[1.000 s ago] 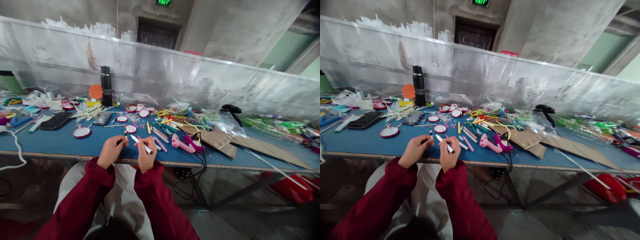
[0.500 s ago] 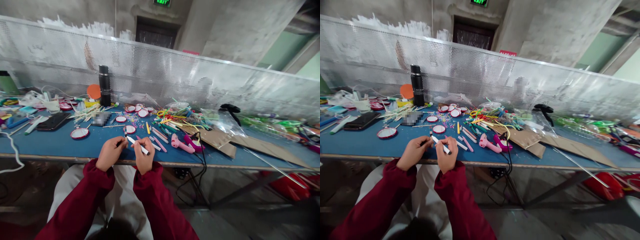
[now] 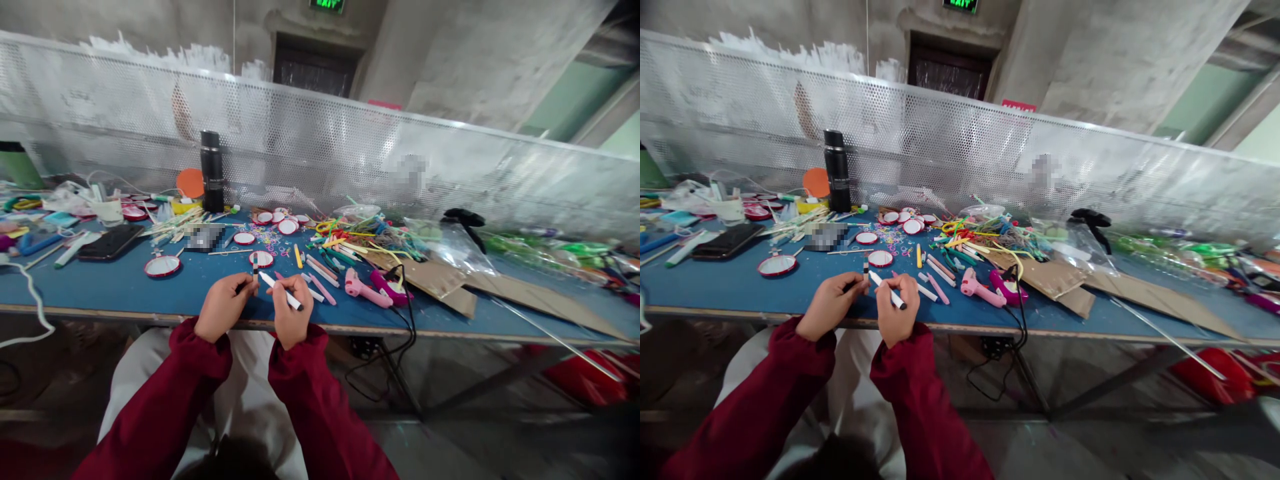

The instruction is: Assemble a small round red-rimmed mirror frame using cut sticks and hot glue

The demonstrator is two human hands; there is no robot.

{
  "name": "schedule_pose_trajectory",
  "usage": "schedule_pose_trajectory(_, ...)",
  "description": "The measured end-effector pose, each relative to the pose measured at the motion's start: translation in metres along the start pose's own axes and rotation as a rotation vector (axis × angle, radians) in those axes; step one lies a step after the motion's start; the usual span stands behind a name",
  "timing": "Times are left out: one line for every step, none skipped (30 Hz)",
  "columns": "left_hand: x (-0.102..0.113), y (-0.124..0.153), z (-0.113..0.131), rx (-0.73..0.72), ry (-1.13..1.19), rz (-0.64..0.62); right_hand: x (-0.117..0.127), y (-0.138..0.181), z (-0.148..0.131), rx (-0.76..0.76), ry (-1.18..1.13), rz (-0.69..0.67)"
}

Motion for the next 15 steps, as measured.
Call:
schedule_pose_trajectory(0.0001, 0.0001, 0.0004, 0.002, 0.004, 0.000, 0.0007, -0.0002, -0.0009, -0.001, 0.001, 0.007)
schedule_pose_trajectory(0.0002, 0.0002, 0.0009, 0.002, 0.007, -0.002, 0.0010, -0.0004, -0.0016, -0.002, 0.000, 0.008)
schedule_pose_trajectory(0.0003, 0.0003, 0.0014, -0.001, 0.009, -0.003, 0.0009, -0.0006, -0.0022, 0.000, -0.003, 0.000)
schedule_pose_trajectory(0.0003, 0.0003, 0.0018, -0.004, 0.009, -0.004, 0.0006, -0.0007, -0.0026, 0.002, -0.007, -0.013)
schedule_pose_trajectory(0.0003, 0.0002, 0.0021, -0.007, 0.009, -0.006, 0.0001, -0.0008, -0.0027, 0.005, -0.008, -0.024)
schedule_pose_trajectory(0.0002, 0.0002, 0.0022, -0.008, 0.008, -0.008, -0.0003, -0.0008, -0.0026, 0.008, -0.008, -0.033)
schedule_pose_trajectory(0.0002, 0.0001, 0.0021, -0.007, 0.008, -0.010, -0.0007, -0.0008, -0.0024, 0.010, -0.006, -0.040)
schedule_pose_trajectory(0.0002, 0.0001, 0.0019, -0.005, 0.008, -0.010, -0.0011, -0.0008, -0.0020, 0.011, -0.004, -0.045)
schedule_pose_trajectory(0.0002, 0.0002, 0.0017, -0.002, 0.006, -0.008, -0.0015, -0.0007, -0.0015, 0.010, -0.001, -0.048)
schedule_pose_trajectory(0.0003, 0.0003, 0.0015, 0.002, 0.002, -0.003, -0.0018, -0.0005, -0.0011, 0.007, 0.003, -0.050)
schedule_pose_trajectory(0.0005, 0.0004, 0.0014, 0.004, -0.002, 0.003, -0.0019, -0.0004, -0.0007, 0.003, 0.006, -0.049)
schedule_pose_trajectory(0.0007, 0.0006, 0.0014, 0.007, -0.004, 0.008, -0.0018, -0.0003, -0.0006, -0.001, 0.009, -0.042)
schedule_pose_trajectory(0.0009, 0.0007, 0.0013, 0.010, -0.005, 0.012, -0.0013, -0.0002, -0.0007, -0.003, 0.010, -0.030)
schedule_pose_trajectory(0.0010, 0.0008, 0.0013, 0.012, -0.004, 0.014, -0.0008, -0.0002, -0.0009, -0.005, 0.010, -0.019)
schedule_pose_trajectory(0.0010, 0.0008, 0.0012, 0.014, -0.004, 0.015, -0.0004, -0.0002, -0.0013, -0.005, 0.009, -0.010)
Point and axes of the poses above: each hand's wrist, its own y-axis away from the middle knuckle, its own x-axis out of the back of the hand, z = x × y, the point moved 4 cm from there along -y, towards the middle knuckle, and after that the axes turned 15 degrees about x, right-handed, at the moved point
